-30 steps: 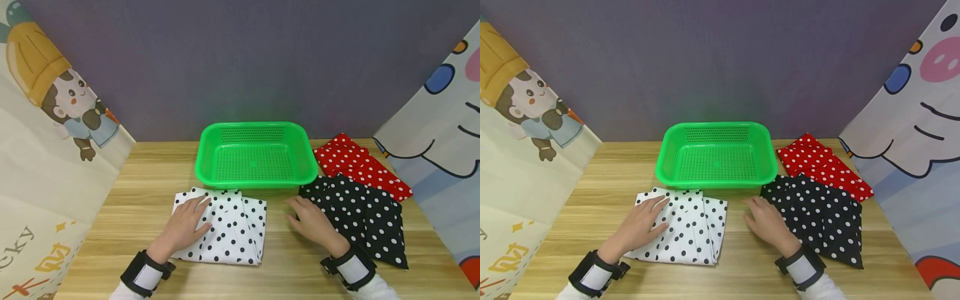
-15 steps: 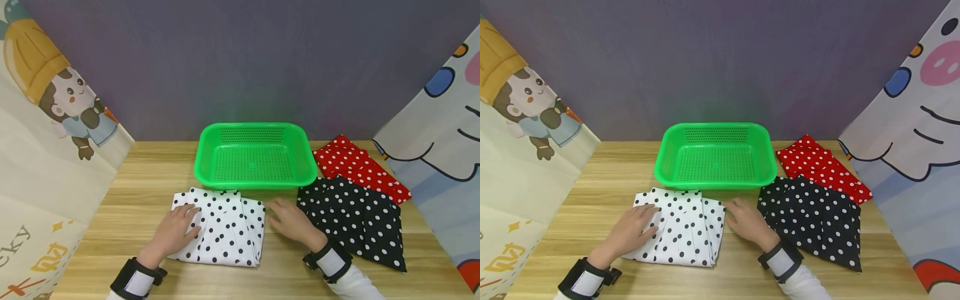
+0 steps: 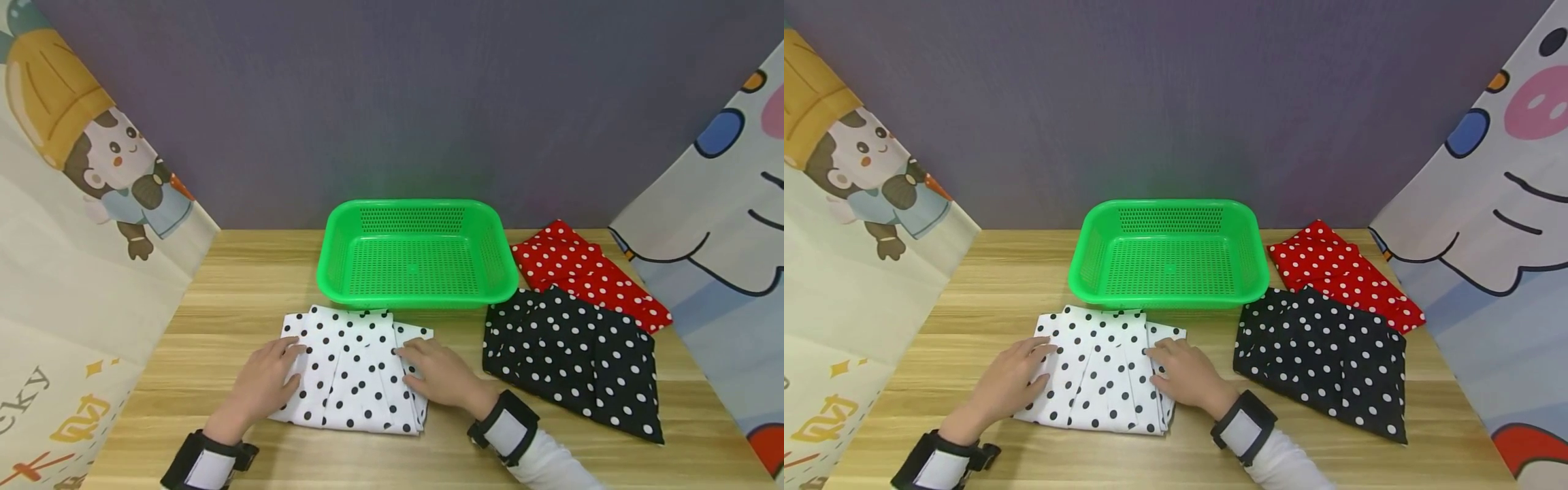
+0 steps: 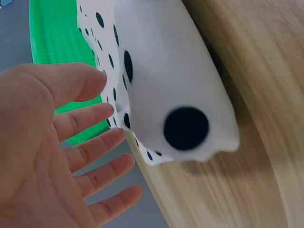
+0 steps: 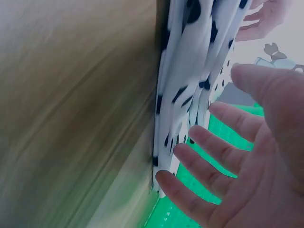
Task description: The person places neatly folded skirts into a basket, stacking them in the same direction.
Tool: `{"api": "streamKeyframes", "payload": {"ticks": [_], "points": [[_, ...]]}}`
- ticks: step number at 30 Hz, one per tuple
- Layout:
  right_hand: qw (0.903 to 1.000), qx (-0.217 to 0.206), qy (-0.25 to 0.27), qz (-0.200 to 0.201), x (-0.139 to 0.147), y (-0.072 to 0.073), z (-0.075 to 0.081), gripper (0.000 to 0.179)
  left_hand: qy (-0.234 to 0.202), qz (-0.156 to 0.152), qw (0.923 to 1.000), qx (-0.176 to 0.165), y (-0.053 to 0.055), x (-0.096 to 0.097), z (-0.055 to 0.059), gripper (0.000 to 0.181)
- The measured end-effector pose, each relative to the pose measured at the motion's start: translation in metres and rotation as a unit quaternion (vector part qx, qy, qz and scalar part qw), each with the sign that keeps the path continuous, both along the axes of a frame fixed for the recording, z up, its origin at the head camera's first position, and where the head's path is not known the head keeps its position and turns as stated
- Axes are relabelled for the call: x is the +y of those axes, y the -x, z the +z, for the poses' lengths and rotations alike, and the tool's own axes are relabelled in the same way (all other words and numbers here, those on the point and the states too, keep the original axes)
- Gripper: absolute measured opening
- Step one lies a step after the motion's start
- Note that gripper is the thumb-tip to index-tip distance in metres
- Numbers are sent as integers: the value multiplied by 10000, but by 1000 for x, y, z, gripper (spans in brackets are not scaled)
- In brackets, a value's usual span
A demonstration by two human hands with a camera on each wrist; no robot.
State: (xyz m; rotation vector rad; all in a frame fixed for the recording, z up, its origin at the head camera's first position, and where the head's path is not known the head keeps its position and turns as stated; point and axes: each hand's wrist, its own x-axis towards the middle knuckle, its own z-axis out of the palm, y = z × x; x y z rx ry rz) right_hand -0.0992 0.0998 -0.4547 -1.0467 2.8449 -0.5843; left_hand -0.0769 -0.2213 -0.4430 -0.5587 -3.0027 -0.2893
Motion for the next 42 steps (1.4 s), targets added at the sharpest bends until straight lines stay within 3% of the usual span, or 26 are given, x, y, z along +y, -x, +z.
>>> {"api": "streamKeyframes", "payload": {"ticks": [5,14,29,42], "points": [[9998,24,-197,41,-6,-5,-3,51,46,113,9999,-101,-2,-7,-1,46],[9989,-75,-441,-113,-9,-10,-8,54,-173,431,9966,-677,-7,-7,-4,51],[9971,-345,-457,-494,14,-15,-9,52,-232,390,9971,-605,-15,16,-13,51],[9908,-379,-307,-1261,33,-27,-6,51,-154,210,9985,-492,-17,40,-16,51]]}}
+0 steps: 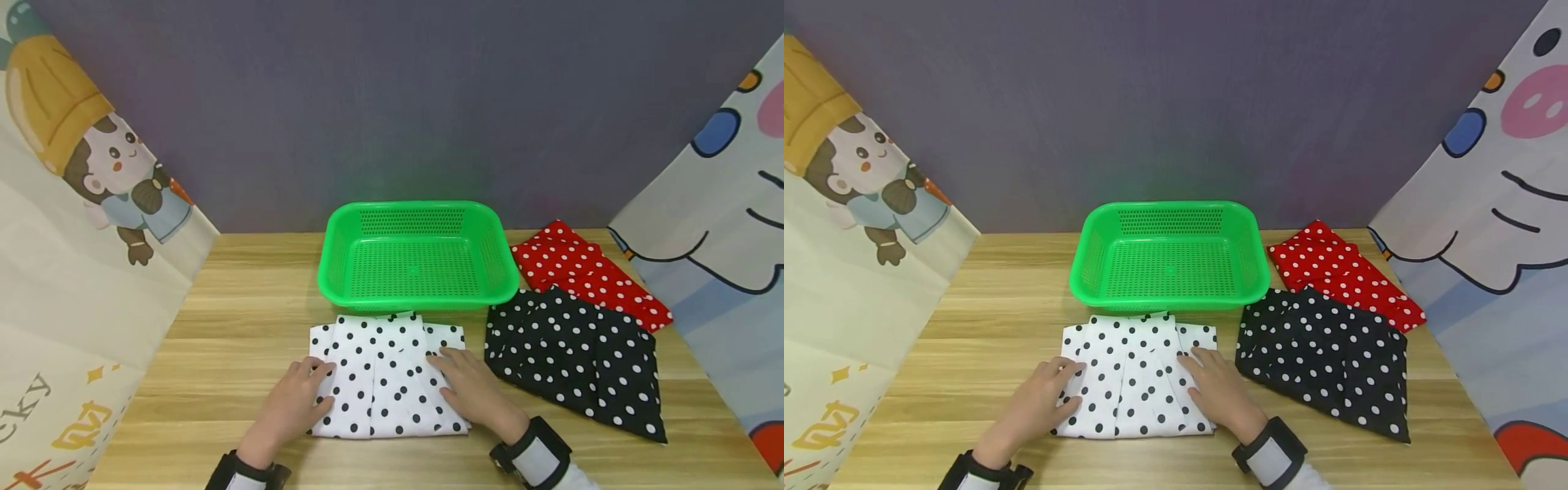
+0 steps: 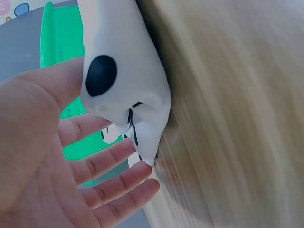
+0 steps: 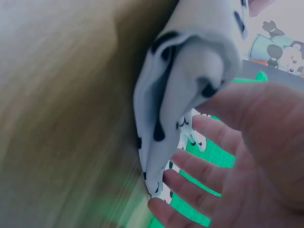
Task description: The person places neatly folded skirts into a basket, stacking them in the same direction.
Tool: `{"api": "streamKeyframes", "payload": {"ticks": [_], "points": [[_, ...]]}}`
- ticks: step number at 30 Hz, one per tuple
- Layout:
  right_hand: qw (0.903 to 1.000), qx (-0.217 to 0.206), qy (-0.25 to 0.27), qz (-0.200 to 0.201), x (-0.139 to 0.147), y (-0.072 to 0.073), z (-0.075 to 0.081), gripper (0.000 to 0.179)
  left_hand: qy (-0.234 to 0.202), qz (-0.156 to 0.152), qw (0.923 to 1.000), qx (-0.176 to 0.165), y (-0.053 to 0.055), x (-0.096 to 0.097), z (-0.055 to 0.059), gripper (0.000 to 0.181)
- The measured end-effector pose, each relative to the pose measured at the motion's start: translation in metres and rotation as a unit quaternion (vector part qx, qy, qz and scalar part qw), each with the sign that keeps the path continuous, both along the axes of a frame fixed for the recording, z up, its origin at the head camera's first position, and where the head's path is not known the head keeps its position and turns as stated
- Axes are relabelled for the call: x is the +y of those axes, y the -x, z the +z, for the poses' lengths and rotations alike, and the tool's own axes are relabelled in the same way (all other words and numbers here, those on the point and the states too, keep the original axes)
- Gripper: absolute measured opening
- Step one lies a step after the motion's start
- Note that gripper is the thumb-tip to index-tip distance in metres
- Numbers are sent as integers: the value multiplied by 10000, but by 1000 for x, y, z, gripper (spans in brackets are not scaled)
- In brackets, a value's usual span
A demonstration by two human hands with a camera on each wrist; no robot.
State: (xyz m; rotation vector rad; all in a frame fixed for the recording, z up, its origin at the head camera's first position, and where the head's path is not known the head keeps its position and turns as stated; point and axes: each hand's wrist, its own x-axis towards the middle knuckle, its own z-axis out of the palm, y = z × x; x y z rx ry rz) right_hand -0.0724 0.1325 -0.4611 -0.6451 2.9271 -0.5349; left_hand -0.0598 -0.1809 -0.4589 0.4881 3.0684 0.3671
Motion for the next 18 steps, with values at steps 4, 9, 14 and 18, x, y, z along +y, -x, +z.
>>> {"api": "streamKeyframes", "payload": {"ticks": [4,9,14,18], "points": [[9997,12,-109,-238,5,-3,2,51,-122,-98,9999,62,0,8,-1,50],[9989,65,-198,-426,12,-6,2,51,-195,-162,9997,64,0,17,-2,49],[9985,91,-63,-537,18,-8,2,51,-210,-225,9995,83,1,24,-2,49],[9982,61,15,-589,23,-8,2,50,-199,-287,9994,81,1,29,-2,49]]}}
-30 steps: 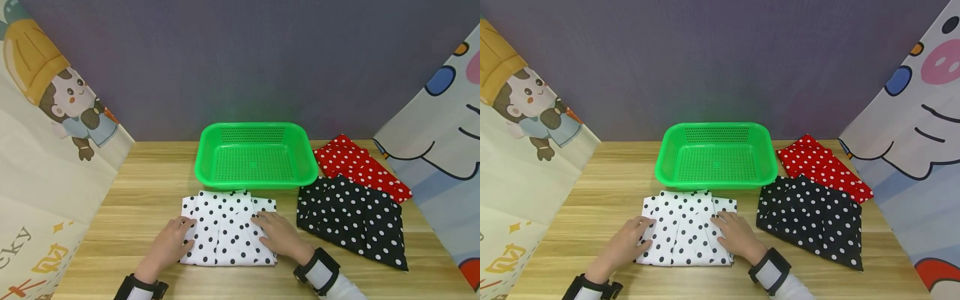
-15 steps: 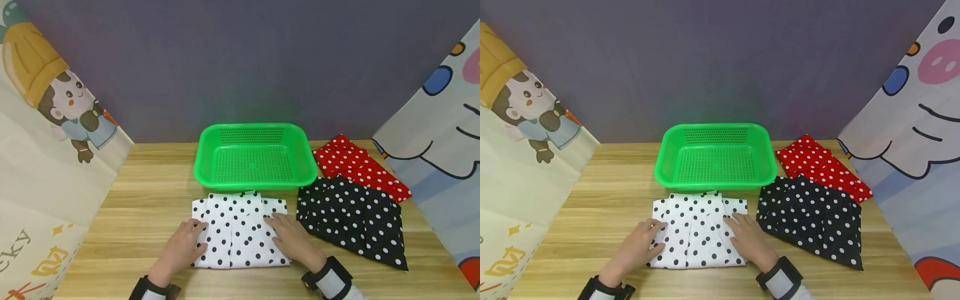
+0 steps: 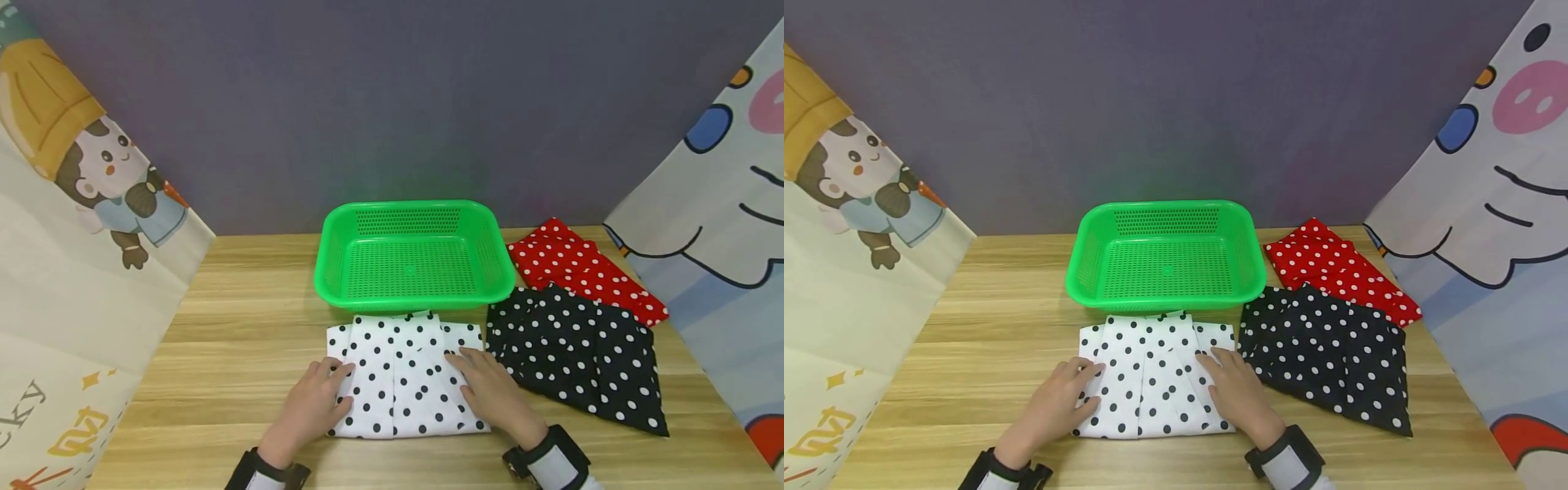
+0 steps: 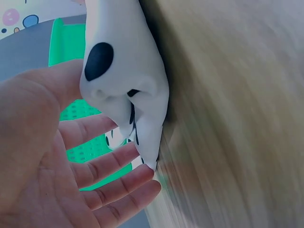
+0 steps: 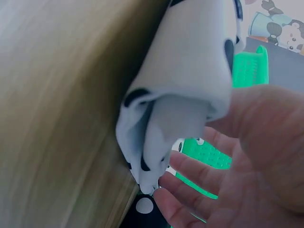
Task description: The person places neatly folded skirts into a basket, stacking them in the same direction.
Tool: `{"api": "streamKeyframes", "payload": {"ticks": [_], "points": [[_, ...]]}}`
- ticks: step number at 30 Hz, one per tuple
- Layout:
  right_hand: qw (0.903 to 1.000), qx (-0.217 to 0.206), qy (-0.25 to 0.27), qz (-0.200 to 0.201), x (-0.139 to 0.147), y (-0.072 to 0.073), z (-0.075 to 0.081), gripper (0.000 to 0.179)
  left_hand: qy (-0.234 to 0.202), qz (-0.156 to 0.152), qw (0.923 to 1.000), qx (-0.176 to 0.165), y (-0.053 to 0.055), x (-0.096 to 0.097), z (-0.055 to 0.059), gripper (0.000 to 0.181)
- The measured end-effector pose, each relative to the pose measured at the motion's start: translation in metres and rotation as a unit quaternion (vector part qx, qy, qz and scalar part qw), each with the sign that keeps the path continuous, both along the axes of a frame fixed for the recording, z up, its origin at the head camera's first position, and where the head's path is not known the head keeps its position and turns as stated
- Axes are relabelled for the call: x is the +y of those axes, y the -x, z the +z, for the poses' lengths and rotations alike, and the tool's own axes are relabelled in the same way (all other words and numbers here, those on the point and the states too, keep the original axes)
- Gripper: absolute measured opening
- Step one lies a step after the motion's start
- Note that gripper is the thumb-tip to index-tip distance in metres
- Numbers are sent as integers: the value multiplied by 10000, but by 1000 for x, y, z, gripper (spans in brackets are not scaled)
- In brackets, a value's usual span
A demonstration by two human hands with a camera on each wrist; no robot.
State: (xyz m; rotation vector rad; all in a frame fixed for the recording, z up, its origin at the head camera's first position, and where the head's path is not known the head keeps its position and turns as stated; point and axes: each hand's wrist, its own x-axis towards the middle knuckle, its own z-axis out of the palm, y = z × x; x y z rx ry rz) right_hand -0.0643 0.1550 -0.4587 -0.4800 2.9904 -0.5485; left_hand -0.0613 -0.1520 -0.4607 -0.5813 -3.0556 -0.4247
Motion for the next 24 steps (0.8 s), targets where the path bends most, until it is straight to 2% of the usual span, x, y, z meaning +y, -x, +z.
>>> {"api": "streamKeyframes", "payload": {"ticks": [11,17,24], "points": [[9999,99,-58,58,16,1,0,49,-147,-169,9997,-27,0,13,0,50],[9999,108,-1,-9,15,0,-1,48,-70,-53,9999,129,0,15,0,46],[9995,7,66,-320,7,1,1,51,-52,122,9996,245,2,18,2,42]]}}
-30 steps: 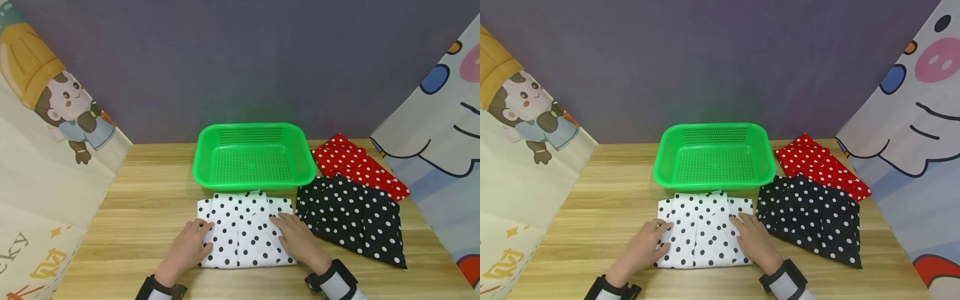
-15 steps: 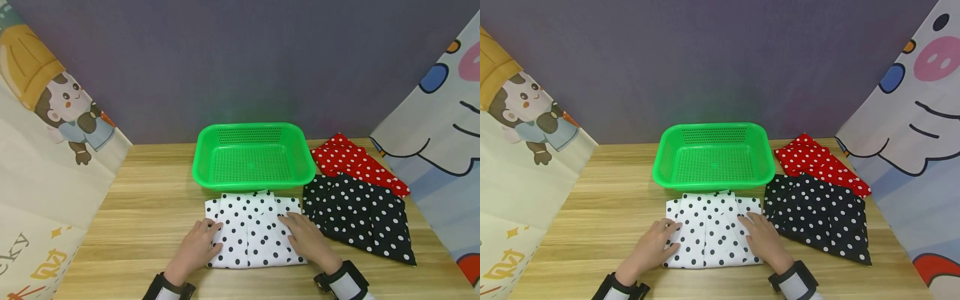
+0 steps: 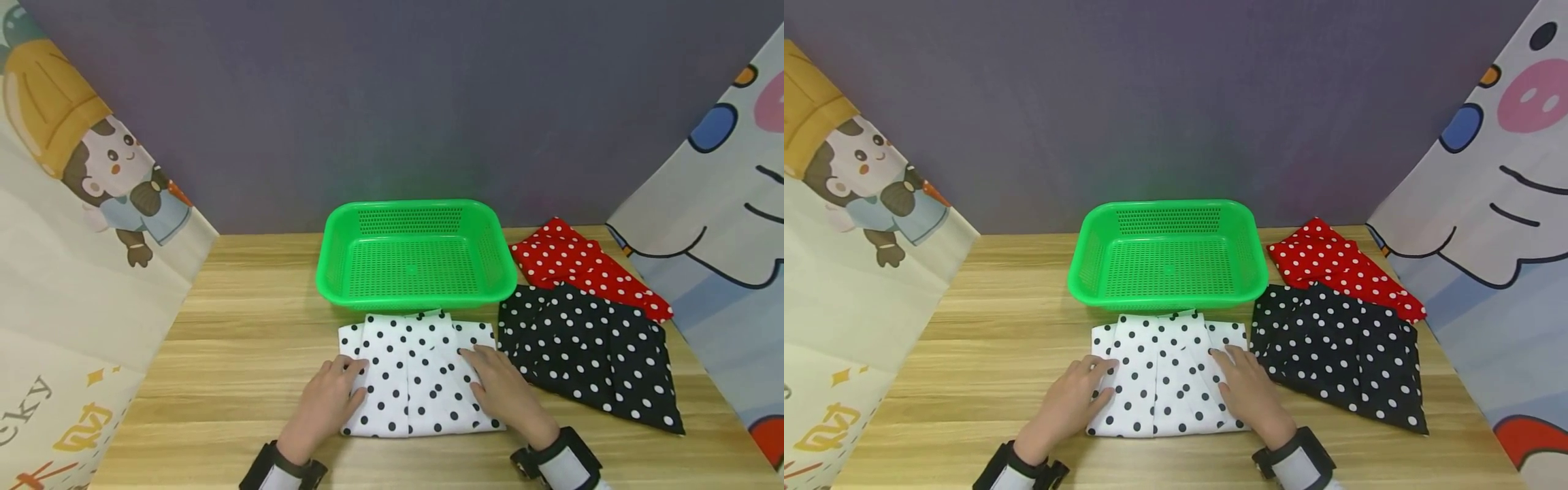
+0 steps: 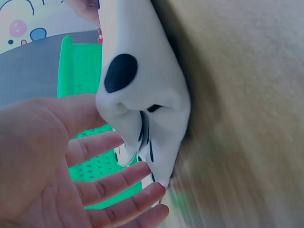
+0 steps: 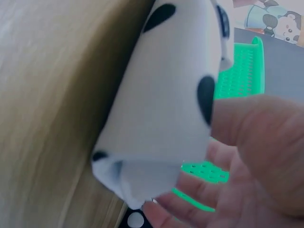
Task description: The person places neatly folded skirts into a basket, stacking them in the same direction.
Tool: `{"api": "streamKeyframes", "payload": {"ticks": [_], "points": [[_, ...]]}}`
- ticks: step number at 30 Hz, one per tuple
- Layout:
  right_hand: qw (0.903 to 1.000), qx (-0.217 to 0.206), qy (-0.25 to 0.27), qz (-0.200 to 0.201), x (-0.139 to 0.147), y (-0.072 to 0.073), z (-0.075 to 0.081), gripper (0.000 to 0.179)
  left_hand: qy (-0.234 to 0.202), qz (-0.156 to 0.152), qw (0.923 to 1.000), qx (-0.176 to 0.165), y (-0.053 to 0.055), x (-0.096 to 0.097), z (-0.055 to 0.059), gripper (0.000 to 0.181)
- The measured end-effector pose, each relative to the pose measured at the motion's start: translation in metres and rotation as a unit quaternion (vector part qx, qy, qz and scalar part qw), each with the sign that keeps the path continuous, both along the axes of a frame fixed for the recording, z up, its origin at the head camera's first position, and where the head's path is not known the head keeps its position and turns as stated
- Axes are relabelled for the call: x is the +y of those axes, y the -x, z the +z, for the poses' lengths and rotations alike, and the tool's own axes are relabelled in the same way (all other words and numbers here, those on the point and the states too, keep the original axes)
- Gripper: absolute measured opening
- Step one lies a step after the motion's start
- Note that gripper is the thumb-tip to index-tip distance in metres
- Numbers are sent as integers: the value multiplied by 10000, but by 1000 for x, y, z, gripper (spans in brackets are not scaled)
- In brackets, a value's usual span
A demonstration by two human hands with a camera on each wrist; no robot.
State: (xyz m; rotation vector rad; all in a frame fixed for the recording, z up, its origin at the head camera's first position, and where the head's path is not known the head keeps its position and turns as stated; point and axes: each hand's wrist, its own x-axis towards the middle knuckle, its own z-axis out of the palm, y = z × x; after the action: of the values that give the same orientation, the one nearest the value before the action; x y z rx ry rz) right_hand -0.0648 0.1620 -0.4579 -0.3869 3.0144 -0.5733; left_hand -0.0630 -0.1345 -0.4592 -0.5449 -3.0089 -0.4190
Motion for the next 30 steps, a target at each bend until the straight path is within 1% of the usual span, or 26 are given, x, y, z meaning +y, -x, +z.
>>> {"api": "streamKeyframes", "payload": {"ticks": [4,9,13,16,19,24,27,30], "points": [[9990,29,116,-428,-2,2,1,54,-117,240,9996,-121,5,3,4,46],[9937,-93,287,-1076,-3,5,2,58,-266,728,9964,-348,12,6,6,51],[9907,-243,200,-1327,-3,6,2,62,-401,1218,9901,-573,18,7,6,53],[9897,-266,18,-1405,-4,7,2,65,-409,1473,9849,-808,21,7,6,57],[9887,-254,-204,-1460,-5,8,3,68,-469,1619,9802,-1040,23,8,7,59],[9859,-479,-383,-1559,-4,9,3,69,-680,1806,9720,-1344,25,10,8,58],[9847,-649,-369,-1576,-4,10,3,70,-784,1836,9688,-1467,25,11,8,56],[9835,-791,-297,-1597,-4,12,1,70,-836,1812,9680,-1524,26,12,9,55]]}}
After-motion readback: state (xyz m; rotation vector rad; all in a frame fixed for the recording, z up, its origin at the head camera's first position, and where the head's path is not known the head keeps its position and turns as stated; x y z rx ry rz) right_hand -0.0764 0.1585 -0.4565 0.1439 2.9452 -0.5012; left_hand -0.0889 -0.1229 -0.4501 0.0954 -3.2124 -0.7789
